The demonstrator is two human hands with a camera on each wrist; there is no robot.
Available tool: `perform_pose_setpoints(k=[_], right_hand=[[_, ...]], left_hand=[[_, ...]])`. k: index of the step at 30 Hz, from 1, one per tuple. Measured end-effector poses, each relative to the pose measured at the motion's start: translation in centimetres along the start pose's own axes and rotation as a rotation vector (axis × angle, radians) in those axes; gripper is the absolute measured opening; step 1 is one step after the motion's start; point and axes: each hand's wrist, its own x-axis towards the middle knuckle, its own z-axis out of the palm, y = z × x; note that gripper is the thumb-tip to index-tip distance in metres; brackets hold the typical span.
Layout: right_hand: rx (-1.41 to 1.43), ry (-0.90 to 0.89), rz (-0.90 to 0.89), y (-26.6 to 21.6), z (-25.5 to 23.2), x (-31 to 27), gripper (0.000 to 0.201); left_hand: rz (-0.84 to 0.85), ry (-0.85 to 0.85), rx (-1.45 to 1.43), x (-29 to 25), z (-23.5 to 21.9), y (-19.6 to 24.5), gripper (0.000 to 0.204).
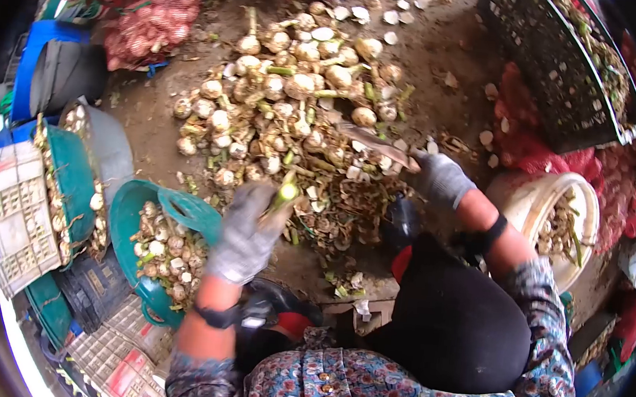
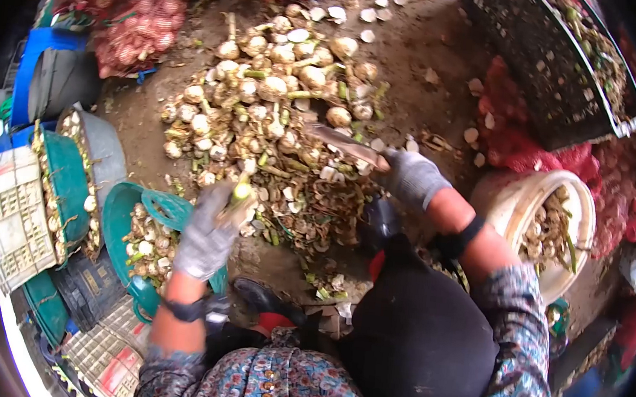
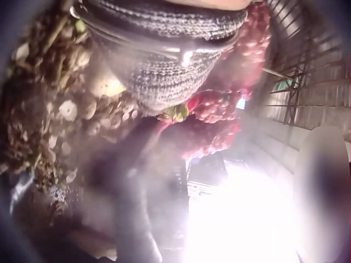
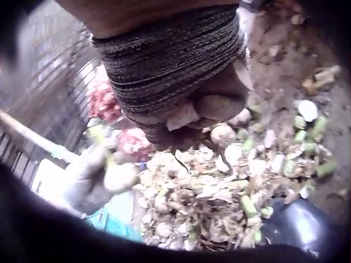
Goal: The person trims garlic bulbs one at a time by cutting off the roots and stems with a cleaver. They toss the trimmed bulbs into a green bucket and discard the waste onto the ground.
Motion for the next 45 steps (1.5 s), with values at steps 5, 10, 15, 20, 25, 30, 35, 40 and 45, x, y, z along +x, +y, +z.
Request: perform_pose_setpoints(k=[5, 10, 15, 20, 25, 30, 35, 40, 45], right_hand=[[0.240, 0.170, 0.067, 1.0, 1.9, 0.0, 0.048], [0.262, 0.264, -0.109, 0.5, 2.3, 0.4, 0.050], [0.538, 0.425, -0.153, 0.9, 3.6, 1.2, 0.020], [0.663, 0.299, -0.093, 1.7, 3.8, 1.4, 0.035], [0.369, 0.219, -0.020, 2.1, 2.2, 0.9, 0.054], [0.211, 0.134, -0.241, -1.9, -1.8, -1.9, 0.041], [0.373, 0.138, -0.085, -2.0, -2.6, -2.8, 0.040], [0.323, 0.141, -0.121, -3.5, -3.3, -2.3, 0.045], [0.293, 0.100, -0.198, -5.1, -3.2, -2.2, 0.042]], left_hand=[[-0.496, -0.712, 0.731, -3.7, -13.0, 0.7, 0.051], [-0.244, -0.257, 0.611, 1.8, -9.6, 1.6, 0.048], [-0.061, -0.239, 0.636, 16.6, 2.9, -3.7, 0.047], [-0.249, -0.509, 0.882, 22.2, 8.2, -6.8, 0.051], [-0.111, -0.316, 0.974, 19.4, 9.0, -8.0, 0.029], [-0.097, -0.190, 0.590, 14.0, 2.4, -10.4, 0.028], [-0.222, 0.021, -0.227, 10.1, 4.9, -22.7, 0.057], [-0.301, -0.051, -0.467, 7.8, 7.5, -11.8, 0.057], [-0.194, -0.194, -0.502, 2.6, 8.2, 0.1, 0.050]])
